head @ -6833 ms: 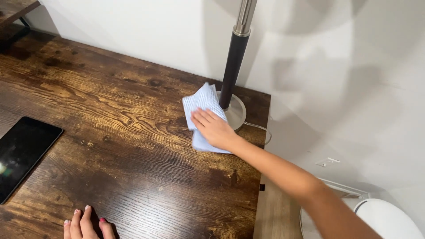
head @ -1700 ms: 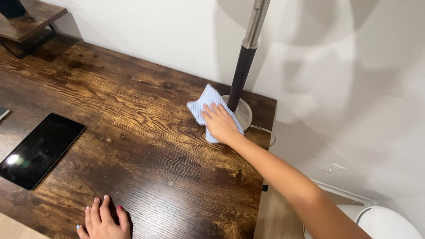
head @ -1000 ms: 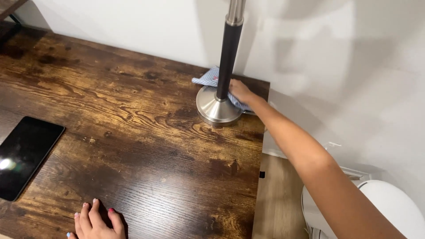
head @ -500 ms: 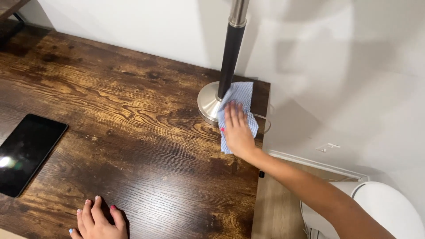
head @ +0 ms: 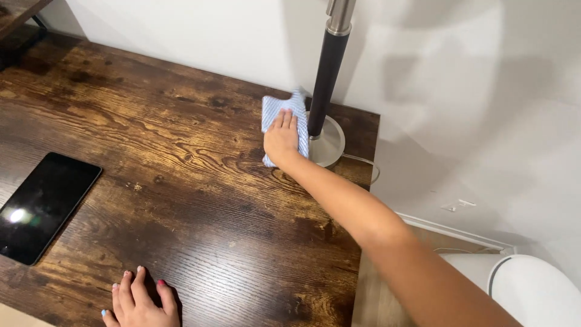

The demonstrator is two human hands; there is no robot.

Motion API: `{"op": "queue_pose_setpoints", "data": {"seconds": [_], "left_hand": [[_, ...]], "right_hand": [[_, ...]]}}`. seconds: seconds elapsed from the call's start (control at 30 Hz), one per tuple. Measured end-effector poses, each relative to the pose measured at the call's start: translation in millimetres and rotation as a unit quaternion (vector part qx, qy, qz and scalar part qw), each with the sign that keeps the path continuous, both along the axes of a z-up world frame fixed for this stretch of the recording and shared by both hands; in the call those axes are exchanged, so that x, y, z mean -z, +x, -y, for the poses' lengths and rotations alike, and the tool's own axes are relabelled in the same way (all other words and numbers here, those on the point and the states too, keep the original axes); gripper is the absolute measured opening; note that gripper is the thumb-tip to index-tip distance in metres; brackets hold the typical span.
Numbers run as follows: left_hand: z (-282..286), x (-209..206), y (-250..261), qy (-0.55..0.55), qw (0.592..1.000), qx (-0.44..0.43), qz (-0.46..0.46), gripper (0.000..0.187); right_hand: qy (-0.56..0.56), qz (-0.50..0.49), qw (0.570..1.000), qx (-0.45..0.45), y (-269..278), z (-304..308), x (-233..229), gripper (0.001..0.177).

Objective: Moving items from a chair to a desk, wiping down a lamp base, and positioning the office chair at the desk.

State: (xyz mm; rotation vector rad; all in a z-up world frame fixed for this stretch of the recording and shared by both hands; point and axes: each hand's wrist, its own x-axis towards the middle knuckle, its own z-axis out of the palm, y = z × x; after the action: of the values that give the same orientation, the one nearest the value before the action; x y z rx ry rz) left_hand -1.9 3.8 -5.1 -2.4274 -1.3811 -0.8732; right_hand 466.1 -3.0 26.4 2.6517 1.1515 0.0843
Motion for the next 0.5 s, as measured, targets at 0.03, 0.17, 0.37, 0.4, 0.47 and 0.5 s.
{"op": "queue_pose_setpoints", "data": {"seconds": [0.03, 0.17, 0.37, 0.4, 0.47, 0.5], "left_hand": [[1, 0, 0, -0.012, 1.000, -0.004, -0.005, 0.046], [0, 0, 0, 0.017, 1.000, -0.004, -0.006, 0.044], [1, -2, 1, 0.019, 1.000, 0.010, 0.009, 0.044], [2, -3, 1, 0.016, 1.000, 0.010, 0.010, 0.044], [3, -3, 0, 0.013, 1.000, 0.012, 0.012, 0.044], [2, -2, 0, 0.023, 1.000, 0.008, 0.004, 0.043]], "right_hand": [[-0.023, -0.016, 0.998, 0.058, 4, -8, -4, 0.065], [-0.022, -0.006, 0.999, 0.036, -11, 11, -3, 0.059], [0.061, 0.034, 0.946, -0.318, -21, 130, -19, 0.065], [0.112, -0.022, 0.920, -0.374, -15, 152, -23, 0.068], [0.162, -0.076, 0.887, -0.426, -11, 188, -33, 0.076], [0.206, -0.137, 0.890, -0.384, -14, 203, -37, 0.082]]}}
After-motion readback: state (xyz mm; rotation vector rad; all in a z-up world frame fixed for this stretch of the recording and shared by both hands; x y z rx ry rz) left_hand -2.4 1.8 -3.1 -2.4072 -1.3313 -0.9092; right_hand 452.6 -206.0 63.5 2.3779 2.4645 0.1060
